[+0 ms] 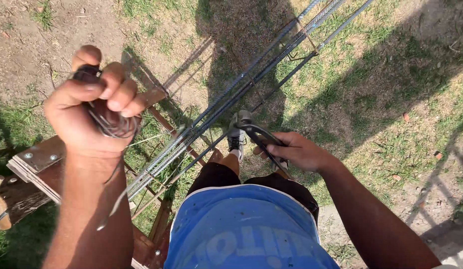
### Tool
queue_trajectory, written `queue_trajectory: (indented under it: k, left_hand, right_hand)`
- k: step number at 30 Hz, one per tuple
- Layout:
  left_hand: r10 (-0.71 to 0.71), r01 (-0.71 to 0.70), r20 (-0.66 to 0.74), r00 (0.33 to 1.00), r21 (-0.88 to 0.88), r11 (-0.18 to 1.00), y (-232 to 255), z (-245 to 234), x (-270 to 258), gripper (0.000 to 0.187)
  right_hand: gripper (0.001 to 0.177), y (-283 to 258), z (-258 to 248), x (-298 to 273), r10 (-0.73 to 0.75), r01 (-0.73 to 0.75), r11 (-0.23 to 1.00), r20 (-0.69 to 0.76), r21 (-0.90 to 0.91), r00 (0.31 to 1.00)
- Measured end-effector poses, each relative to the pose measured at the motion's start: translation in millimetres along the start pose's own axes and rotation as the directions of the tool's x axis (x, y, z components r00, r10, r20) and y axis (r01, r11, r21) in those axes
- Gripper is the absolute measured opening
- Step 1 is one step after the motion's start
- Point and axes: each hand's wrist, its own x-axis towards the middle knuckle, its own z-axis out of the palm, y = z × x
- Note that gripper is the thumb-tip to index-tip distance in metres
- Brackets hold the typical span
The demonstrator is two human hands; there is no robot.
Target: The person ties a metal rebar cage using wire and pliers. They wrap the wire around the rebar intersections by hand and then use pliers to twist and secure the wire, repeating this process at multiple points along the structure.
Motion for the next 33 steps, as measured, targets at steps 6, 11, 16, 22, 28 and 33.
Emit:
queue_trajectory:
  k: [6,11,16,22,28,33]
  left_hand:
    - [0.242,-0.237,-0.026,0.97,0.133,0.962,76,-35,-48,0.04]
    - [0.448,-0.44,0.054,0.892,0.327,0.837,43,1,-89,0.064]
    - [0.534,-0.545,0.16,0.83,0.435,0.717,28,35,-129,0.057]
    - [0.698,-0.652,0.038,0.715,0.396,0.646,11,63,-162,0.054]
    - [0.769,-0.763,-0.256,0.585,0.148,0.629,-10,105,-180,0.044]
    - [0.469,-0.726,-0.619,0.63,-0.255,0.639,2,147,-208,0.046]
  right_hand:
    - [0.045,-8,8,-4,0.282,-0.146,0.778,-0.131,0.611,0.95]
    - [0.04,-138,32,10,0.079,-0.032,0.868,-0.075,0.496,0.994]
    - [0.046,-218,80,27,-0.013,0.024,0.954,-0.038,0.298,0.999]
    - [0.026,-215,79,-24,-0.034,0.016,0.979,-0.084,-0.204,0.996]
    - [0.041,-190,57,-83,-0.109,0.093,0.985,-0.102,-0.147,0.989]
    - [0.045,-148,25,-92,-0.208,0.163,0.976,-0.414,-0.142,0.886]
